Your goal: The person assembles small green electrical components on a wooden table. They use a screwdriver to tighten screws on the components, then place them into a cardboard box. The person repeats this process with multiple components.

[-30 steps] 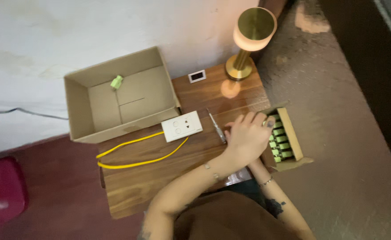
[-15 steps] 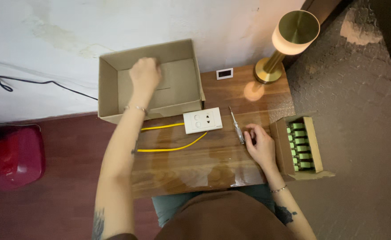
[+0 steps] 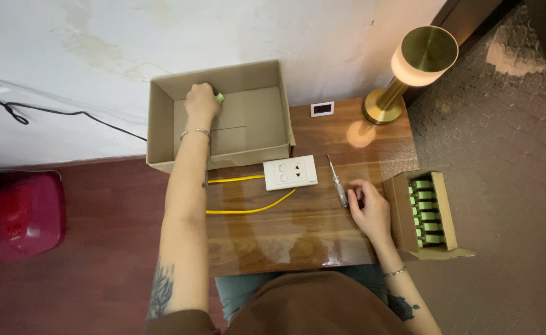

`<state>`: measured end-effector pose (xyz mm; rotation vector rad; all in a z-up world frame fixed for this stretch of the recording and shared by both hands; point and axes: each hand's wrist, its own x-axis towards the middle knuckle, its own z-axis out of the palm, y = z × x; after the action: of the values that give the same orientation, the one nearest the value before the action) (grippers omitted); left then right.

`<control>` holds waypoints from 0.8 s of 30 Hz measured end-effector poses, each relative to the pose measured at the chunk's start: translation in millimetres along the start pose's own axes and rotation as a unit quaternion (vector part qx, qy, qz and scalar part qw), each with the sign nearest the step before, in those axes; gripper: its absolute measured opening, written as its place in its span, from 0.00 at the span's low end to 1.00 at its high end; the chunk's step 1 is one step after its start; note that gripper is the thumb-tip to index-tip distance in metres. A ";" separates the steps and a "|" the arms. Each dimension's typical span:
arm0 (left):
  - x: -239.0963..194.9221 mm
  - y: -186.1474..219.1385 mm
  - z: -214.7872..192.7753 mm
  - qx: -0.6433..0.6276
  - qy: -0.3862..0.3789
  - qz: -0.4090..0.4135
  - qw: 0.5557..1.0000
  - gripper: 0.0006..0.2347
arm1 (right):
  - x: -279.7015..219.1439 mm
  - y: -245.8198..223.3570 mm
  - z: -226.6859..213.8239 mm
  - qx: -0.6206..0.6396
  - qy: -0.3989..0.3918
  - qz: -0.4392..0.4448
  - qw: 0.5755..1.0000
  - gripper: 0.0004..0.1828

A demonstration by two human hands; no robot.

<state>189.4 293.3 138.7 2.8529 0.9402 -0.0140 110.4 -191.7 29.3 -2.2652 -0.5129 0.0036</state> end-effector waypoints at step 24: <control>-278.8 80.2 68.2 -0.591 -0.194 0.122 0.773 0.14 | 1.8 -14.6 -5.4 -0.049 -0.017 -0.042 0.998 0.10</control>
<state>14.8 55.6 95.8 1.6409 0.2590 0.0117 107.6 -186.1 43.7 -2.3400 -0.6384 -0.0262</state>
